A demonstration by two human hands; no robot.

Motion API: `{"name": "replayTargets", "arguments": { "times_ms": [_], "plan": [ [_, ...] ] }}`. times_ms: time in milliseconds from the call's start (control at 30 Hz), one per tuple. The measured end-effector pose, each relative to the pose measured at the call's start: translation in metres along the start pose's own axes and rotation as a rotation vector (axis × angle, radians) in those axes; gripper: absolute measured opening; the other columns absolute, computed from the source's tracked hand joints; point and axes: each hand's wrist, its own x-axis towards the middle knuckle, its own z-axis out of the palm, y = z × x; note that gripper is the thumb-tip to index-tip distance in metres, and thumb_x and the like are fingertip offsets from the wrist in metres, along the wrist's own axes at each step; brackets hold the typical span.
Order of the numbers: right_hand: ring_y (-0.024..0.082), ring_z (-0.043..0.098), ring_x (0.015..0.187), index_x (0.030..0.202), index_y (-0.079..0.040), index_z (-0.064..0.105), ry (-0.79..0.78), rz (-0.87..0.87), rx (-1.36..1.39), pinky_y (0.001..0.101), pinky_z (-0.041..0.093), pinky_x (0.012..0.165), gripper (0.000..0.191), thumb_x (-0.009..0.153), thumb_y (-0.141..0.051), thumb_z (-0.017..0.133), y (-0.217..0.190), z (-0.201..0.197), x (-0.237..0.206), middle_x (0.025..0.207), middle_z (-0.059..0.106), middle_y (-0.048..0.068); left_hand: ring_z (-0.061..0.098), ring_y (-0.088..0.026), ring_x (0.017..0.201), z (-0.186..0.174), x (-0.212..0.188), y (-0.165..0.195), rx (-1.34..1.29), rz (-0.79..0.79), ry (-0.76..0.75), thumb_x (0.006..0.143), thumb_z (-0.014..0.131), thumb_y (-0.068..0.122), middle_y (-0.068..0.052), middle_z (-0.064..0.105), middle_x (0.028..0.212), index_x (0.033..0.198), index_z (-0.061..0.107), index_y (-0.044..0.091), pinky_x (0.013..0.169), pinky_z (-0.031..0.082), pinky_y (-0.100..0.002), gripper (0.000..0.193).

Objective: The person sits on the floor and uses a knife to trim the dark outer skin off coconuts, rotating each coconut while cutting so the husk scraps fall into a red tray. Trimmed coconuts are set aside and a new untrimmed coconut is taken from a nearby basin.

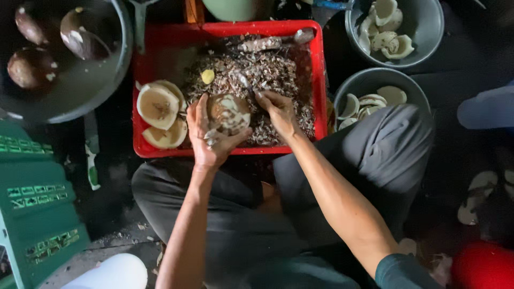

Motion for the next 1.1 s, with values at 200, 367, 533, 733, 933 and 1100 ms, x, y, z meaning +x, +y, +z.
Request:
{"name": "replayTargets", "arguments": {
  "times_ms": [200,367,533,733,933,1100],
  "plan": [
    [0.023,0.066,0.099,0.096,-0.011,0.079,-0.086,-0.68,-0.46,0.0359,0.056,0.087,0.018,0.098,-0.028,0.071,-0.063,0.026,-0.012,0.11,0.07,0.009,0.055,-0.036,0.136,0.013,-0.005,-0.007,-0.076,0.119,0.059,0.08,0.095,0.028,-0.018,0.054,0.145,0.15,0.044,0.001,0.115,0.048,-0.045,0.09],
    [0.017,0.067,0.096,0.1,-0.015,0.079,-0.412,-0.21,-0.27,0.0349,0.054,0.092,0.027,0.099,-0.04,0.068,-0.072,0.027,0.032,0.104,0.072,0.001,0.052,-0.041,0.126,0.008,0.003,-0.004,0.11,0.071,0.024,0.06,0.096,0.035,-0.024,0.052,0.137,0.143,0.045,-0.003,0.106,0.046,-0.05,0.104],
    [0.021,0.056,0.1,0.095,-0.007,0.074,-0.344,-0.372,-0.315,0.0376,0.046,0.097,0.025,0.099,-0.031,0.069,-0.051,0.018,0.032,0.098,0.062,0.004,0.054,-0.039,0.123,0.001,0.005,0.007,0.082,-0.024,-0.103,0.062,0.098,0.036,-0.018,0.057,0.13,0.141,0.051,0.002,0.108,0.046,-0.05,0.098],
    [0.022,0.057,0.105,0.094,-0.006,0.074,-0.285,-0.4,-0.319,0.0384,0.048,0.095,0.023,0.102,-0.027,0.069,-0.067,0.015,0.014,0.105,0.061,0.006,0.051,-0.043,0.124,0.002,0.005,0.01,0.094,0.019,0.01,0.057,0.097,0.034,-0.024,0.053,0.134,0.141,0.047,-0.002,0.104,0.046,-0.052,0.103],
    [0.022,0.061,0.102,0.105,-0.005,0.079,-0.283,-0.452,-0.303,0.0364,0.049,0.096,0.021,0.098,-0.023,0.072,-0.074,0.018,0.007,0.105,0.066,0.003,0.054,-0.041,0.119,0.01,0.002,0.007,0.058,0.03,0.011,0.058,0.097,0.033,-0.021,0.055,0.13,0.14,0.047,0.0,0.102,0.047,-0.052,0.101],
    [0.018,0.062,0.104,0.11,-0.004,0.076,-0.226,-0.308,-0.071,0.0315,0.051,0.093,0.022,0.101,-0.022,0.067,-0.057,0.015,0.003,0.109,0.064,0.003,0.053,-0.042,0.12,0.019,0.0,0.006,0.143,0.042,0.093,0.061,0.096,0.033,-0.021,0.054,0.132,0.139,0.047,-0.001,0.101,0.047,-0.052,0.099]
  ]
}}
